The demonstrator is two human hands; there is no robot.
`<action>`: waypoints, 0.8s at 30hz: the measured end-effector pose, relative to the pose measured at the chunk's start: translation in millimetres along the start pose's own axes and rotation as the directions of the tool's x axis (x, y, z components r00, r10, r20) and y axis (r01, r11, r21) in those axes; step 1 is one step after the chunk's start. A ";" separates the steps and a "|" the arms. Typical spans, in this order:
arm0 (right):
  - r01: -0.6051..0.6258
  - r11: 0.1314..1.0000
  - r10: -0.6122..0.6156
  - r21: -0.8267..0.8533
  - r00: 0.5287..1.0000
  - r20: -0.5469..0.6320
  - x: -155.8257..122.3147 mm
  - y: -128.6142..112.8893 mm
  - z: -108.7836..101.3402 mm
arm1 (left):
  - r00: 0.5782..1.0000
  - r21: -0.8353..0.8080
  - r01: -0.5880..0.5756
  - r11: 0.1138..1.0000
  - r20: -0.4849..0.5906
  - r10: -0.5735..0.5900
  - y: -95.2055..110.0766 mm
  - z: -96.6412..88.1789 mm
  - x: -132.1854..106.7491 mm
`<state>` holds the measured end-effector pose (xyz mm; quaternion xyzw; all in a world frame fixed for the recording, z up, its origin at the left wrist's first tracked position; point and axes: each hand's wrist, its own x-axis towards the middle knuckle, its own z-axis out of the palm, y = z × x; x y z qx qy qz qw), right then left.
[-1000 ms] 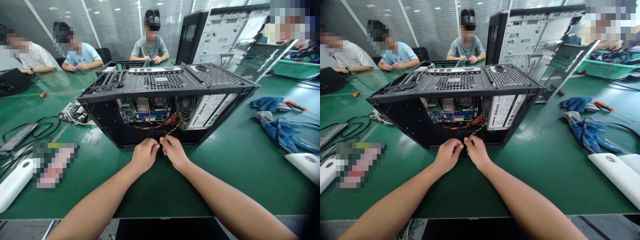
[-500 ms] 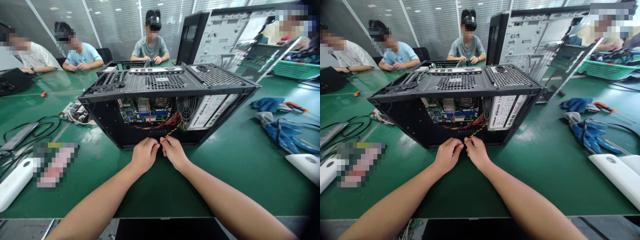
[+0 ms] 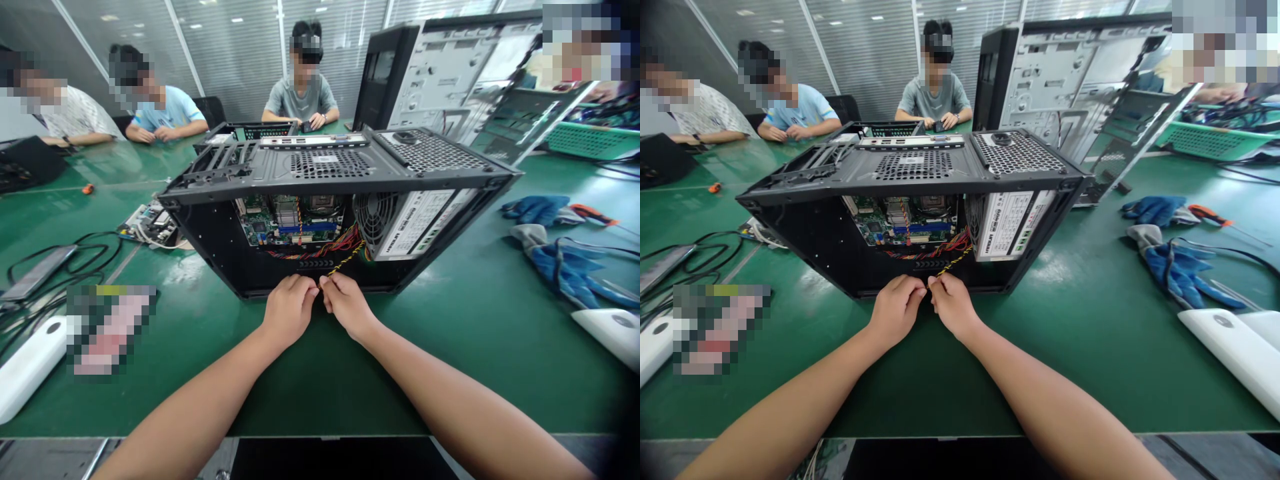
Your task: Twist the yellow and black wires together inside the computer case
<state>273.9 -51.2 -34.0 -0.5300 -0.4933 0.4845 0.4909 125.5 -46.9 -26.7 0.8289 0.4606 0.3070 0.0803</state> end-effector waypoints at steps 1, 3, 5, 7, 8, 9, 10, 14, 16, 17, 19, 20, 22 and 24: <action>-0.007 1.000 0.007 0.007 1.000 -0.005 0.1 0.5 0.1 | 1.000 0.011 -0.005 1.000 -0.007 0.005 0.1 0.0 -0.3; -0.016 1.000 0.017 0.022 1.000 -0.011 0.4 1.2 0.4 | 1.000 0.033 -0.024 0.999 -0.017 0.024 0.3 0.1 -0.9; -0.016 0.999 0.016 0.034 1.000 -0.014 0.6 1.7 0.7 | 0.999 0.048 -0.045 0.998 -0.023 0.046 0.4 0.3 -1.5; -0.012 0.999 0.012 0.040 1.000 -0.012 0.6 2.0 0.8 | 0.998 0.055 -0.059 0.997 -0.031 0.060 0.1 0.6 -1.7; -0.011 0.999 0.012 0.041 1.000 -0.011 0.6 2.0 0.8 | 0.997 0.056 -0.062 0.996 -0.036 0.064 0.0 0.7 -1.7; -0.012 0.999 0.012 0.042 1.000 -0.009 0.6 1.9 0.7 | 0.997 0.056 -0.067 0.996 -0.042 0.069 -0.2 0.9 -1.7; -0.013 0.999 0.013 0.043 1.000 -0.007 0.5 1.7 0.6 | 0.996 0.058 -0.071 0.996 -0.048 0.074 -0.4 1.0 -1.6; -0.013 0.999 0.013 0.041 1.000 -0.002 0.1 0.9 0.4 | 0.995 0.086 -0.085 0.993 -0.050 0.090 -0.9 1.1 -1.3; -0.011 0.999 0.011 0.035 1.000 -0.001 -0.1 0.7 0.4 | 0.995 0.106 -0.083 0.991 -0.044 0.088 -1.0 0.7 -1.0; -0.011 0.999 0.011 0.031 1.000 0.000 -0.1 0.7 0.4 | 0.995 0.115 -0.083 0.990 -0.042 0.088 -1.0 0.4 -0.7; -0.014 1.000 0.014 0.022 1.000 -0.001 -0.1 0.8 0.4 | 0.995 0.130 -0.085 0.988 -0.039 0.091 -1.1 -0.2 -0.2; -0.015 1.000 0.015 0.016 1.000 0.000 -0.1 0.9 0.4 | 0.995 0.138 -0.088 0.986 -0.036 0.094 -1.2 -0.4 0.1; -0.013 1.000 0.013 0.005 1.000 0.006 0.1 0.8 0.4 | 0.994 0.155 -0.097 0.983 -0.030 0.103 -1.6 -0.8 0.8; -0.009 1.000 0.009 -0.002 1.000 0.015 0.2 0.7 0.3 | 0.994 0.166 -0.103 0.981 -0.023 0.108 -2.1 -0.9 1.4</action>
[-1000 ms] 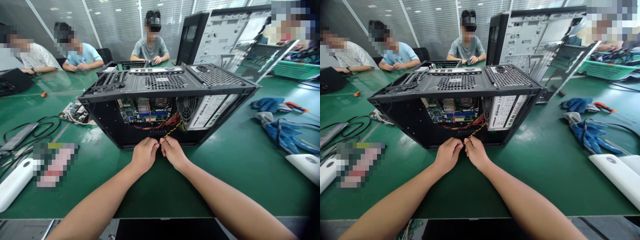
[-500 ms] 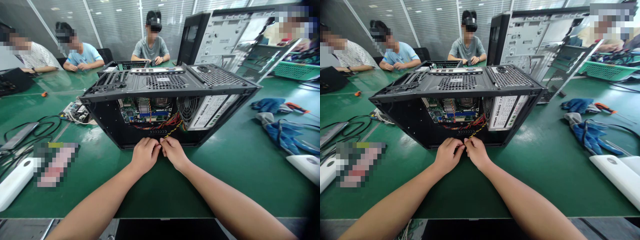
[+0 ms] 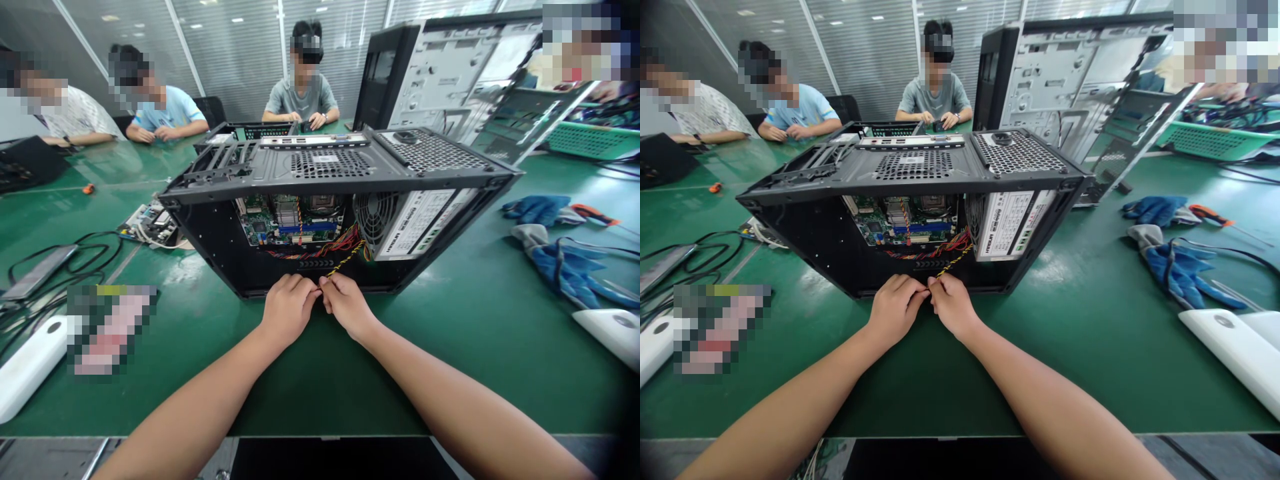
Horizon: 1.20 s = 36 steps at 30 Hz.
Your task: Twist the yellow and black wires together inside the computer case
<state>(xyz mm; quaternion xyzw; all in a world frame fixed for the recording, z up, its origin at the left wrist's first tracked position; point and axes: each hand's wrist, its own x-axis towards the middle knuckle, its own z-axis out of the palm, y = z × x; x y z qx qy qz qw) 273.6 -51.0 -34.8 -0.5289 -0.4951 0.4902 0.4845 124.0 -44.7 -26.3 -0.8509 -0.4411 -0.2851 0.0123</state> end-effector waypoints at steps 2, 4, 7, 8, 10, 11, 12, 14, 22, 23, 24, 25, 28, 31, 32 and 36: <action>0.005 1.000 -0.005 -0.005 1.000 0.006 0.1 0.0 0.1 | 1.000 0.002 -0.001 1.000 0.005 0.001 -0.5 0.2 0.4; 0.012 1.000 -0.012 -0.012 1.000 0.006 0.1 0.2 0.1 | 1.000 0.004 0.001 1.000 0.011 -0.001 -0.8 0.5 0.7; 0.020 1.000 -0.020 -0.019 1.000 0.007 0.1 0.7 0.0 | 1.000 0.010 0.003 1.000 0.020 -0.004 -1.1 0.6 0.9; 0.023 1.000 -0.022 -0.021 1.000 0.009 0.0 0.8 -0.1 | 1.000 0.011 0.003 1.000 0.021 -0.004 -1.2 0.6 0.8; 0.022 0.999 -0.022 -0.023 1.000 0.012 -0.1 0.5 -0.3 | 1.000 0.009 0.002 1.000 0.018 -0.002 -1.3 0.6 0.7; 0.021 1.000 -0.021 -0.023 1.000 0.010 -0.2 0.3 -0.4 | 1.000 0.005 0.002 1.000 0.015 -0.002 -1.4 0.6 0.6; 0.018 1.000 -0.018 -0.021 1.000 0.007 -0.2 -0.1 -0.4 | 1.000 0.000 0.002 1.000 0.012 -0.002 -1.4 0.7 0.5; 0.010 1.000 -0.010 -0.011 1.000 -0.003 -0.4 -0.7 -0.3 | 1.000 -0.015 0.004 1.000 0.001 -0.004 -1.5 0.9 0.1; -0.011 1.000 0.011 0.008 1.000 -0.027 -0.8 -1.7 0.7 | 1.000 -0.070 -0.013 0.997 -0.026 0.011 -1.5 1.9 -1.8; -0.014 1.000 0.014 0.005 0.999 -0.029 -0.9 -1.9 0.7 | 1.000 -0.083 -0.008 0.997 -0.026 0.006 -1.4 2.0 -2.0; -0.018 1.000 0.018 0.005 0.999 -0.031 -1.0 -2.2 0.7 | 1.000 -0.093 -0.003 0.996 -0.027 0.000 -1.3 2.1 -2.1; -0.021 1.000 0.021 0.006 0.999 -0.033 -1.1 -2.5 0.7 | 1.000 -0.099 0.001 0.995 -0.027 -0.003 -1.2 2.3 -2.3; -0.015 1.000 0.016 0.018 0.999 -0.031 -1.1 -2.5 0.7 | 1.000 -0.093 0.001 0.996 -0.020 -0.003 -1.0 3.0 -2.5; -0.006 1.000 0.006 0.023 1.000 -0.026 -0.5 -0.7 0.6 | 1.000 -0.078 -0.005 0.997 -0.015 0.004 -1.0 3.3 -2.6; -0.003 1.000 0.004 0.024 1.000 -0.025 -0.2 0.2 0.6 | 1.000 -0.073 -0.008 0.997 -0.014 0.007 -1.0 3.3 -2.6; -0.007 1.000 0.008 0.029 0.999 -0.034 0.8 2.2 0.9 | 1.000 -0.036 -0.029 0.999 -0.009 0.028 -0.8 2.1 -2.4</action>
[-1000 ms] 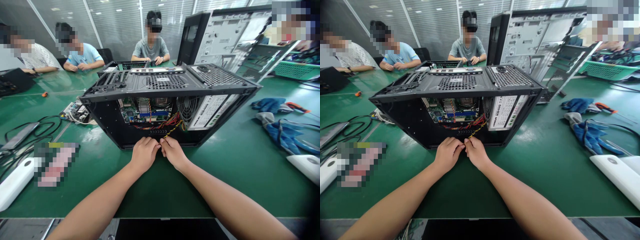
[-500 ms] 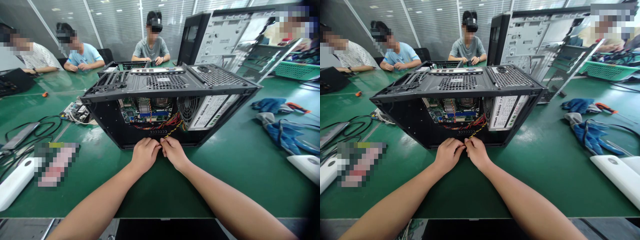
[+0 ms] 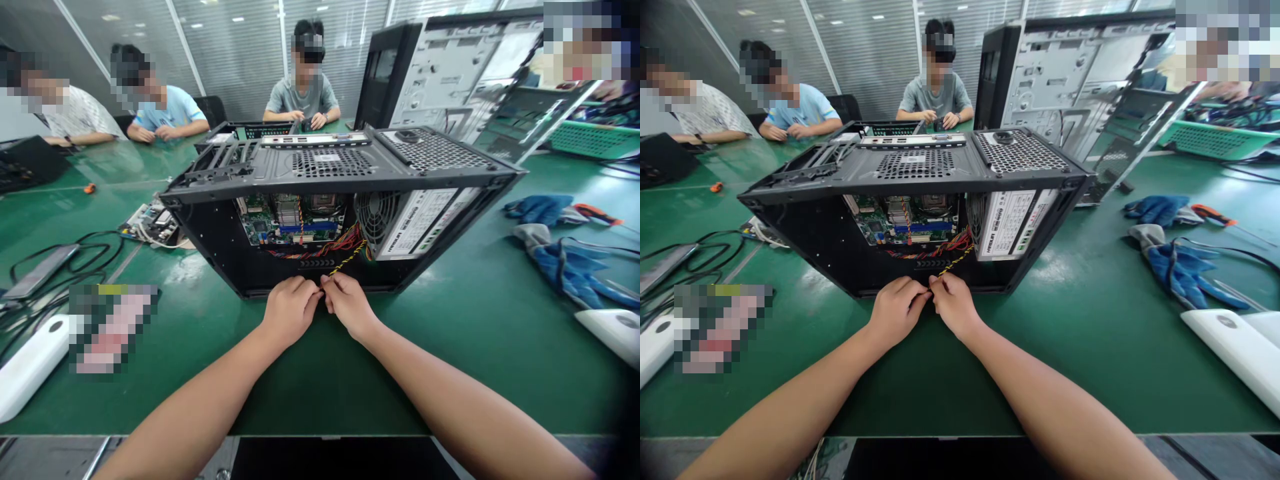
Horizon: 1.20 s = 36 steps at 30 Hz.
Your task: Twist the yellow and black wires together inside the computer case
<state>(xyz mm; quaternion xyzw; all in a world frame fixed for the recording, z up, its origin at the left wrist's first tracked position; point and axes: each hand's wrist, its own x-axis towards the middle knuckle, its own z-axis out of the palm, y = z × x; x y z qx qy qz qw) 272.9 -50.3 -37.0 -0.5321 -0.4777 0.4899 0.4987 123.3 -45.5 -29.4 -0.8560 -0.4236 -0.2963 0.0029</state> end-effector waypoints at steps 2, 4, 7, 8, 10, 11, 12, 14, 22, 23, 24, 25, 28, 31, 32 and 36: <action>-0.001 1.000 0.001 -0.006 1.000 0.001 -0.1 -0.4 0.1 | 1.000 0.012 0.001 1.000 0.002 -0.001 0.4 -0.8 0.2; 0.000 1.000 0.000 -0.014 1.000 0.005 -0.4 -1.2 0.1 | 1.000 0.012 0.012 1.000 0.008 -0.012 0.8 -1.3 0.5; 0.002 1.000 -0.001 -0.024 1.000 0.009 -0.7 -2.1 -0.1 | 0.999 0.007 0.029 1.000 0.024 -0.030 1.0 -1.6 0.9; 0.002 1.000 -0.002 -0.027 1.000 0.010 -0.6 -2.2 -0.1 | 0.999 0.008 0.031 0.999 0.030 -0.032 1.0 -1.7 1.1; 0.002 0.999 -0.002 -0.036 1.000 0.012 -0.4 -2.1 -0.2 | 0.999 0.018 0.029 0.999 0.040 -0.030 0.9 -2.1 1.4; 0.002 0.999 -0.002 -0.041 1.000 0.012 -0.3 -2.0 -0.3 | 0.999 0.024 0.027 0.999 0.043 -0.028 0.9 -2.4 1.6; 0.003 0.999 -0.003 -0.045 1.000 0.011 -0.3 -1.9 -0.3 | 0.998 0.031 0.026 0.999 0.047 -0.028 1.0 -2.6 1.8; 0.005 0.999 -0.004 -0.050 1.000 0.009 -0.3 -1.7 -0.3 | 0.998 0.040 0.028 0.999 0.054 -0.030 1.2 -3.2 2.2; 0.003 0.998 -0.002 -0.058 1.000 0.007 -1.5 -2.1 0.1 | 0.996 0.065 0.032 0.997 0.082 -0.037 1.0 -3.7 2.6; 0.002 0.998 -0.002 -0.058 1.000 0.005 -1.6 -2.2 0.2 | 0.996 0.069 0.029 0.997 0.080 -0.034 0.9 -3.6 2.6; 0.001 0.998 -0.001 -0.058 1.000 0.005 -1.5 -2.3 0.3 | 0.996 0.073 0.024 0.997 0.079 -0.030 0.7 -3.5 2.5; 0.000 0.998 0.001 -0.057 1.000 0.004 -1.4 -2.3 0.3 | 0.997 0.076 0.021 0.997 0.076 -0.027 0.6 -3.4 2.4; -0.005 0.999 0.005 -0.048 1.000 0.007 -1.0 -2.1 0.5 | 0.998 0.084 0.019 0.996 0.061 -0.024 0.4 -2.9 1.9; -0.008 0.999 0.008 -0.048 1.000 0.000 -0.8 -1.8 0.8 | 0.999 0.073 0.024 0.997 0.042 -0.027 0.6 -2.4 1.1; -0.008 0.999 0.008 -0.047 1.000 -0.003 -0.9 -1.7 0.8 | 0.999 0.064 0.026 0.998 0.038 -0.028 0.7 -2.2 0.9; -0.003 0.999 0.003 -0.045 1.000 -0.005 -1.3 -2.1 0.6 | 0.999 0.008 0.038 0.999 0.030 -0.039 1.4 -1.6 -0.1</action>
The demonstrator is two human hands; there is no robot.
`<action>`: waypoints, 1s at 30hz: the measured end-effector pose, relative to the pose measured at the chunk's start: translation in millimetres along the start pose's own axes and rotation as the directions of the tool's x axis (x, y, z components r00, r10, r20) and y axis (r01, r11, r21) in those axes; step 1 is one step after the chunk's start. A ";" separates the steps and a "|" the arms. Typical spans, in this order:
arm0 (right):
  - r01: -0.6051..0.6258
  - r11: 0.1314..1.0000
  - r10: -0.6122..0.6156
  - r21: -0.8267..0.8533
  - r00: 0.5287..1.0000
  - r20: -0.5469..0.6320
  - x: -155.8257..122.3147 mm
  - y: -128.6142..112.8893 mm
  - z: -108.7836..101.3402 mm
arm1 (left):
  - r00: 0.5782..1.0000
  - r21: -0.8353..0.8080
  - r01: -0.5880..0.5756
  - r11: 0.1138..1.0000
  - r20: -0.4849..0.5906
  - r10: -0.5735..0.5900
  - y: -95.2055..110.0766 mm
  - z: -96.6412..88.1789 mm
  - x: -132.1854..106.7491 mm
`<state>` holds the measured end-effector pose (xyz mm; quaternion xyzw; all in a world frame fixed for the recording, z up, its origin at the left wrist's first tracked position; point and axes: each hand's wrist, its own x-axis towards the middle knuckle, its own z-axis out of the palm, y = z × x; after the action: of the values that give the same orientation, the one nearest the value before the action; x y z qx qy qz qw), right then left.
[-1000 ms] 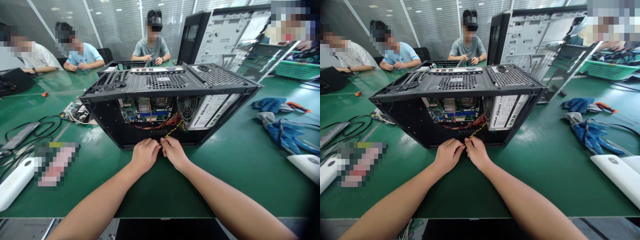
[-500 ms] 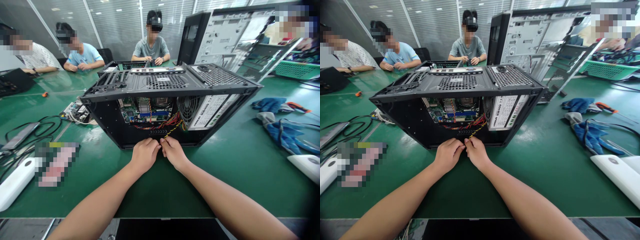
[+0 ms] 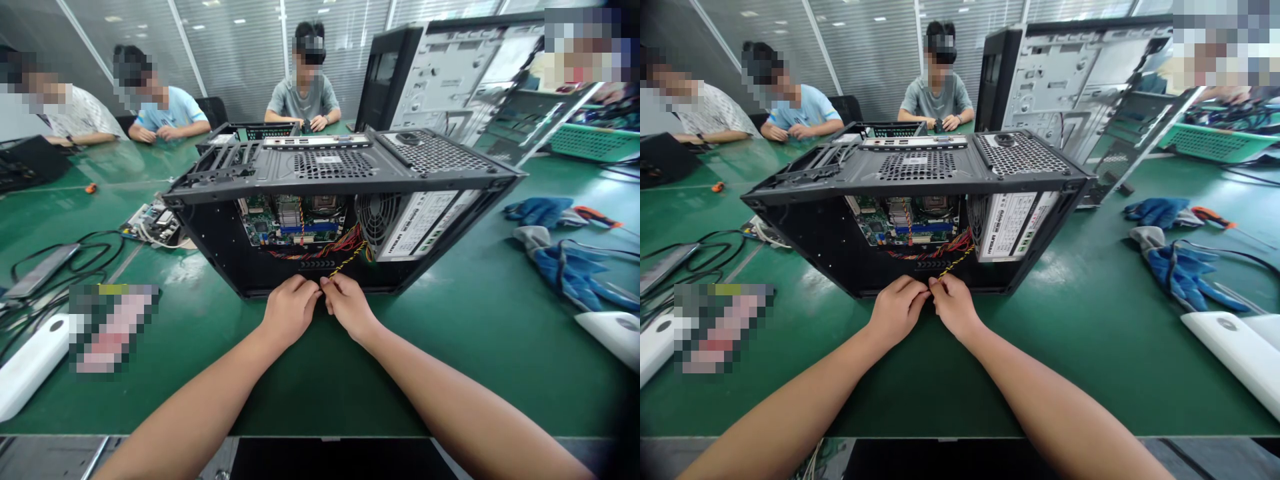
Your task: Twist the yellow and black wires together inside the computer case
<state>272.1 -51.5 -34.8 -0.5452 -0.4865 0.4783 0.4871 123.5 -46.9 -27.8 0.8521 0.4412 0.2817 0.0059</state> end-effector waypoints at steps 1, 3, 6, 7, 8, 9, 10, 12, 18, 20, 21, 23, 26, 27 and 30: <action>0.002 1.000 -0.002 0.001 1.000 0.000 0.0 -0.1 -0.1 | 1.000 -0.015 0.003 1.000 -0.003 -0.003 0.1 0.3 -0.2; 0.005 1.000 -0.005 0.003 1.000 0.002 0.1 -0.3 -0.3 | 1.000 -0.035 0.006 0.999 -0.014 -0.006 0.3 0.9 -0.7; 0.010 1.000 -0.010 0.002 1.000 0.007 0.5 -0.2 -0.6 | 1.000 -0.038 0.007 0.999 -0.028 -0.008 0.3 1.8 -1.2; 0.010 1.000 -0.010 0.000 1.000 0.009 0.5 -0.1 -0.7 | 1.000 -0.036 0.008 0.999 -0.028 -0.009 0.3 1.9 -1.3; 0.009 1.000 -0.009 -0.003 1.000 0.011 0.4 -0.1 -0.7 | 1.000 -0.034 0.009 0.999 -0.026 -0.010 0.3 1.9 -1.3; 0.008 1.000 -0.008 -0.005 1.000 0.013 0.3 0.0 -0.8 | 1.000 -0.033 0.011 0.999 -0.022 -0.012 0.4 1.7 -1.3; 0.008 1.000 -0.008 -0.007 1.000 0.014 0.1 -0.1 -0.9 | 1.000 -0.032 0.014 0.999 -0.018 -0.015 0.5 1.5 -1.2; 0.007 1.000 -0.007 -0.007 1.000 0.017 -0.3 -0.2 -1.2 | 1.000 -0.032 0.023 0.999 -0.004 -0.023 0.9 0.7 -1.0; 0.000 1.000 -0.001 0.013 1.000 0.029 -0.5 -1.5 -1.5 | 0.995 -0.032 0.081 0.996 0.064 -0.079 2.8 -1.9 0.6; -0.003 1.000 0.002 0.024 1.000 0.030 -0.3 -1.4 -1.3 | 0.992 -0.027 0.093 0.995 0.084 -0.090 3.0 -2.3 0.9; -0.003 1.000 0.003 0.027 1.000 0.028 -0.1 -1.2 -1.2 | 0.992 -0.024 0.095 0.995 0.089 -0.092 2.9 -2.4 1.0; -0.001 1.000 0.000 0.025 1.000 0.025 0.3 -0.4 -1.0 | 0.992 -0.020 0.091 0.996 0.095 -0.089 2.7 -2.5 1.1; 0.006 1.000 -0.006 0.015 1.000 0.021 0.4 0.9 -1.0 | 0.993 -0.023 0.079 0.997 0.091 -0.077 2.3 -2.6 1.2; 0.007 1.000 -0.008 0.014 1.000 0.020 0.4 1.2 -0.9 | 0.994 -0.026 0.074 0.997 0.088 -0.072 2.3 -2.6 1.2; 0.004 0.999 -0.004 0.038 1.000 0.011 0.4 1.8 -0.5 | 0.996 -0.037 0.059 0.998 0.072 -0.056 2.5 -2.7 1.1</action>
<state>272.8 -51.2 -36.6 -0.5323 -0.4811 0.4894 0.4956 124.5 -48.2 -24.3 0.8481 0.4594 0.2597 0.0463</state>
